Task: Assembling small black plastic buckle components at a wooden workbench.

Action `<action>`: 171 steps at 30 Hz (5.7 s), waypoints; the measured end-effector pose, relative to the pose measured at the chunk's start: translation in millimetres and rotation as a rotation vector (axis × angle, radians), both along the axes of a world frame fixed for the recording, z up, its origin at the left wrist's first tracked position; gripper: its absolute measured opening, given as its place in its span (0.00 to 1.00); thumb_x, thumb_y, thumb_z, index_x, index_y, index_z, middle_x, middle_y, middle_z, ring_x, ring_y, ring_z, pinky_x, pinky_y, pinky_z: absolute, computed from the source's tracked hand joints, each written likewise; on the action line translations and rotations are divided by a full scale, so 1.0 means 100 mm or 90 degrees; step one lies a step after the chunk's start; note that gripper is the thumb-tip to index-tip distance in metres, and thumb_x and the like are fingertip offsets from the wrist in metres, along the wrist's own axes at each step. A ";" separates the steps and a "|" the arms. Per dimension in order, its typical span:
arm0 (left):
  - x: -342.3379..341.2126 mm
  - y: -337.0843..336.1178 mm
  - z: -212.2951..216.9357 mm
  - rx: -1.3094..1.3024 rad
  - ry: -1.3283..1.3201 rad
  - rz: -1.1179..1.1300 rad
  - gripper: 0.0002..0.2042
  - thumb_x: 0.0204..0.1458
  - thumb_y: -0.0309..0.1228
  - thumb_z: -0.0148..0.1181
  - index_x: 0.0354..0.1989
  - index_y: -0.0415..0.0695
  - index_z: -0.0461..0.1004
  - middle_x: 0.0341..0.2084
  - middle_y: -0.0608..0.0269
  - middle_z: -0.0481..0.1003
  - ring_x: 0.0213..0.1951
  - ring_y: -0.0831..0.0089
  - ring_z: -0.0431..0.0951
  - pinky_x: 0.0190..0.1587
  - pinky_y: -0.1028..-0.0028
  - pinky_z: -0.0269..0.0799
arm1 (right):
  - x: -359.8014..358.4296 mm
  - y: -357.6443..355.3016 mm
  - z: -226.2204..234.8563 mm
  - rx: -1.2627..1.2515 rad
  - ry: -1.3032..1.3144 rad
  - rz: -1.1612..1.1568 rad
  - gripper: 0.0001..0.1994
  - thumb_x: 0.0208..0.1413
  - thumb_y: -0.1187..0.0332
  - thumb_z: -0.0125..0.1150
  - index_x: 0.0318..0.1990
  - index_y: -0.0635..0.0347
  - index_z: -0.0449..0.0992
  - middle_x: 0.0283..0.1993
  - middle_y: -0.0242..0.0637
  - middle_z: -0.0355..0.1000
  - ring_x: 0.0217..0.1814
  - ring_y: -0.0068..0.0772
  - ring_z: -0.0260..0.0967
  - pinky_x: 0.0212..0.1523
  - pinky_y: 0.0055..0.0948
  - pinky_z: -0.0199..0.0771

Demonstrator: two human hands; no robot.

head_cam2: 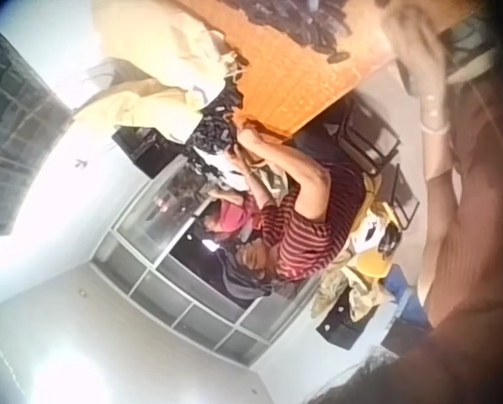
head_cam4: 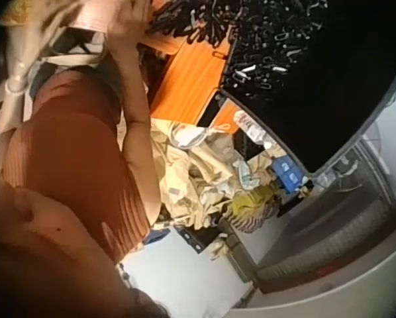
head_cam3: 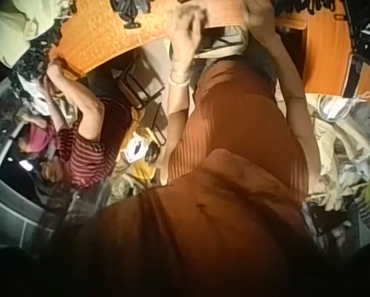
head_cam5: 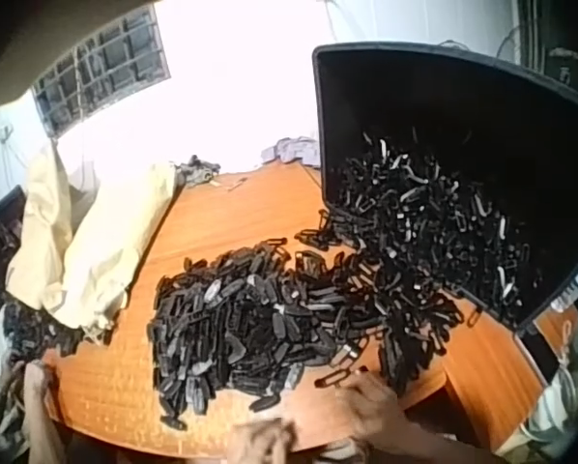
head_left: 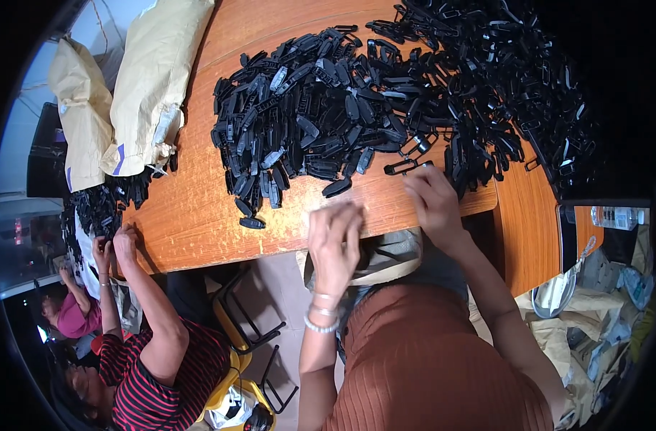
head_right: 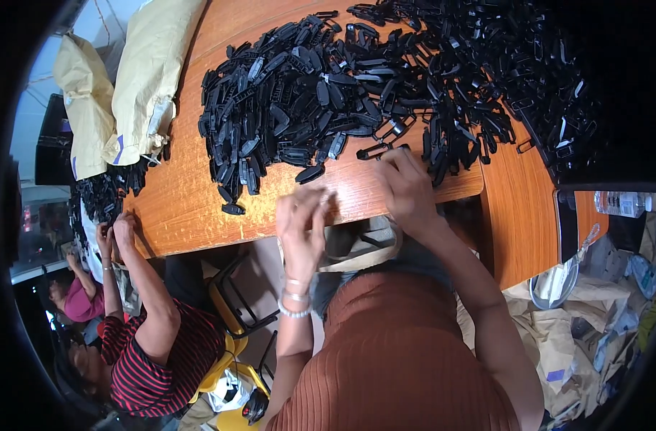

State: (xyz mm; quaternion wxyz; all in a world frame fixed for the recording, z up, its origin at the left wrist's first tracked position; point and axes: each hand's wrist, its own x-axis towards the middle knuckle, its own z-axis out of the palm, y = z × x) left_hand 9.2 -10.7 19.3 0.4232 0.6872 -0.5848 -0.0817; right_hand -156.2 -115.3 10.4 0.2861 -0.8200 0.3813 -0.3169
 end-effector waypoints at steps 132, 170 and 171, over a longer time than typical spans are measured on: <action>0.48 -0.72 0.00 0.009 0.247 0.086 0.04 0.48 0.25 0.59 0.27 0.39 0.71 0.21 0.58 0.71 0.19 0.71 0.70 0.23 0.78 0.65 | -0.15 -0.67 -0.11 -0.211 0.181 -0.085 0.15 0.49 0.77 0.51 0.46 0.61 0.73 0.33 0.42 0.64 0.33 0.43 0.63 0.33 0.36 0.64; -0.13 0.11 0.37 0.169 0.443 -0.063 0.11 0.43 0.21 0.63 0.36 0.32 0.75 0.24 0.60 0.73 0.20 0.78 0.70 0.28 0.81 0.67 | -0.11 0.25 0.49 0.153 -0.030 0.264 0.17 0.50 0.79 0.47 0.50 0.67 0.64 0.39 0.45 0.65 0.39 0.46 0.65 0.41 0.36 0.66; -0.12 0.11 0.38 0.170 0.443 -0.063 0.11 0.43 0.21 0.63 0.36 0.32 0.75 0.24 0.60 0.73 0.20 0.78 0.70 0.28 0.81 0.67 | -0.10 0.26 0.51 0.135 0.002 0.273 0.18 0.49 0.80 0.47 0.51 0.67 0.63 0.38 0.45 0.64 0.39 0.46 0.65 0.41 0.37 0.66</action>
